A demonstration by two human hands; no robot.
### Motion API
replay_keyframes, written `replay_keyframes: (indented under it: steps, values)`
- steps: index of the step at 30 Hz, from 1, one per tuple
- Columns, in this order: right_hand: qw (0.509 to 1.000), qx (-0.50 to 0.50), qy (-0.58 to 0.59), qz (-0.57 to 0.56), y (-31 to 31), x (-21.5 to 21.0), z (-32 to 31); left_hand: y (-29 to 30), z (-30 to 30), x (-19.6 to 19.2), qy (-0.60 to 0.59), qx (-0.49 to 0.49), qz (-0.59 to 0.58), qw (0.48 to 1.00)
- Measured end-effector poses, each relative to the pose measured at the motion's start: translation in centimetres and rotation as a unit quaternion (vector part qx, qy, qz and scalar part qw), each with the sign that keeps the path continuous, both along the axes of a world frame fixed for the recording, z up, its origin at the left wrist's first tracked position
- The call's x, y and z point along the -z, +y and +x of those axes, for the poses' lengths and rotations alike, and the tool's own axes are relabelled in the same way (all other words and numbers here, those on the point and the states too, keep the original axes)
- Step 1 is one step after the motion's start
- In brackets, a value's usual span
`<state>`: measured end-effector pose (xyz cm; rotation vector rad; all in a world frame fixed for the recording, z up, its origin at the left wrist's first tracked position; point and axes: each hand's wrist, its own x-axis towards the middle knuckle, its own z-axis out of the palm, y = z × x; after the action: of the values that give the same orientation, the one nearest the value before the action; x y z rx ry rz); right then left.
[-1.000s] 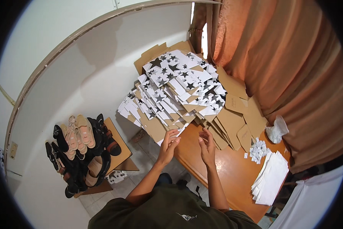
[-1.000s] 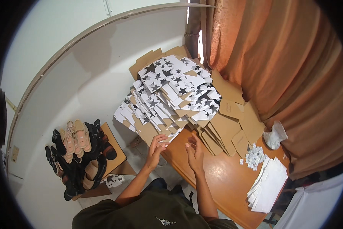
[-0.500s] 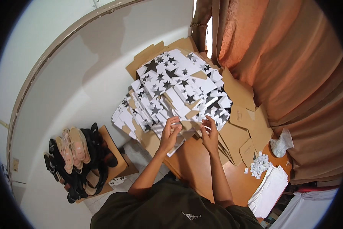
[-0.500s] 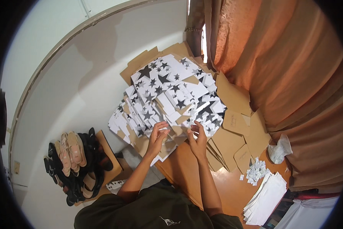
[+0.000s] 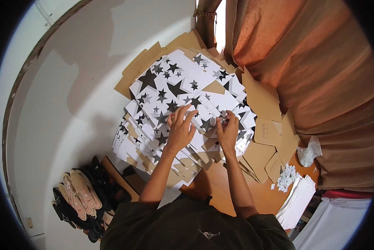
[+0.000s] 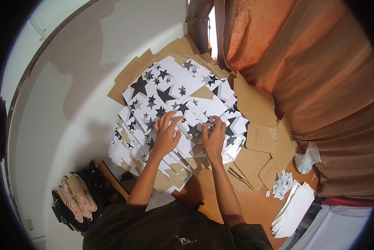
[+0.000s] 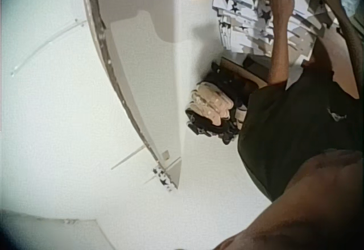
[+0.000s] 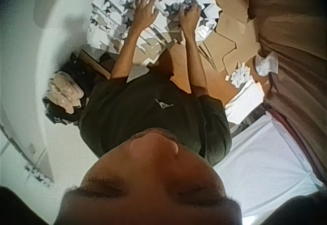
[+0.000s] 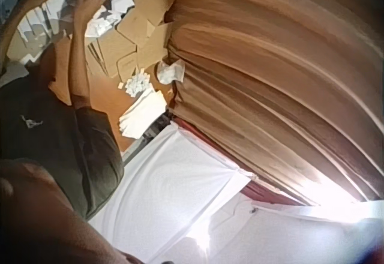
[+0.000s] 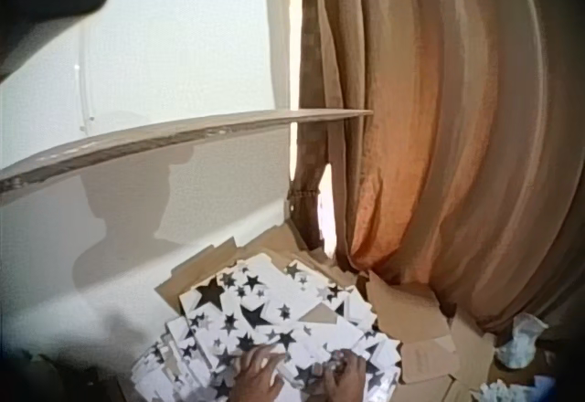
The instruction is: The recorder folds flat cardboard pieces into shoe boxes, inserts tissue paper, and stacks the completed boxes on a shelf.
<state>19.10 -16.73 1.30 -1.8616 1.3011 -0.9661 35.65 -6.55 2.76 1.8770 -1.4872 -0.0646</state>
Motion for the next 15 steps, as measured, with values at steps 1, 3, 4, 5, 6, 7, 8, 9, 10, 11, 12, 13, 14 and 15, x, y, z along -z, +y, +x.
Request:
replay_keyframes:
  steps: [1, 3, 4, 5, 6, 7, 8, 9, 10, 11, 12, 13, 14, 15]
  values:
    - [1.000, 0.001, 0.003, 0.002, -0.3, 0.1, 0.2, -0.2, 0.1, -0.2, -0.073, 0.016, 0.033, 0.997]
    - [0.999, 0.037, 0.007, 0.017, -0.7, 0.4, 0.5, -0.8, 0.3, 0.9, -0.043, 0.044, 0.054, 0.997]
    - [0.998, 0.053, 0.001, -0.036, -1.0, 0.7, 0.6, -0.9, -0.2, 0.4, -0.041, 0.052, 0.059, 0.996]
    - [0.998, 0.052, 0.002, -0.035, -1.0, 0.9, 0.6, -1.0, -0.6, 0.1, -0.040, 0.059, 0.063, 0.995]
    - [0.988, 0.075, 0.065, -0.117, -0.6, 0.3, 1.0, -0.7, -0.4, 0.1, -0.051, 0.064, 0.079, 0.993]
    - [0.966, 0.101, 0.130, -0.199, -0.5, -0.4, 1.0, -0.7, -0.5, 0.2, -0.051, 0.064, 0.079, 0.994]
    - [0.956, 0.113, 0.146, -0.228, -0.2, -1.3, 1.3, -0.6, -0.7, 0.1, -0.036, 0.074, 0.083, 0.993]
    - [0.956, 0.114, 0.145, -0.230, -0.3, -1.6, 1.4, -0.6, -0.8, -0.1, -0.021, 0.084, 0.086, 0.993]
    - [0.977, 0.084, 0.031, -0.193, -0.5, -1.9, 1.6, -0.6, -0.9, -0.4, -0.020, 0.081, 0.080, 0.993]
    - [0.983, 0.052, -0.083, -0.153, -0.7, -2.2, 1.8, -0.7, -0.9, -0.6, -0.023, 0.080, 0.078, 0.993]
    - [0.983, 0.052, -0.085, -0.156, -0.9, -2.6, 1.9, -0.8, -1.0, -0.8, -0.033, 0.065, 0.061, 0.995]
    - [0.980, 0.045, -0.163, -0.102, -1.0, -3.1, 2.0, -0.9, -1.1, -1.0, -0.043, 0.050, 0.044, 0.997]
    - [0.969, 0.038, -0.240, -0.048, -1.1, -3.5, 2.0, -0.9, -1.1, -1.3, -0.046, 0.050, 0.041, 0.997]
    - [0.948, 0.027, -0.316, 0.008, -1.1, -3.9, 2.1, -0.8, -1.0, -1.5, -0.069, 0.039, 0.024, 0.997]
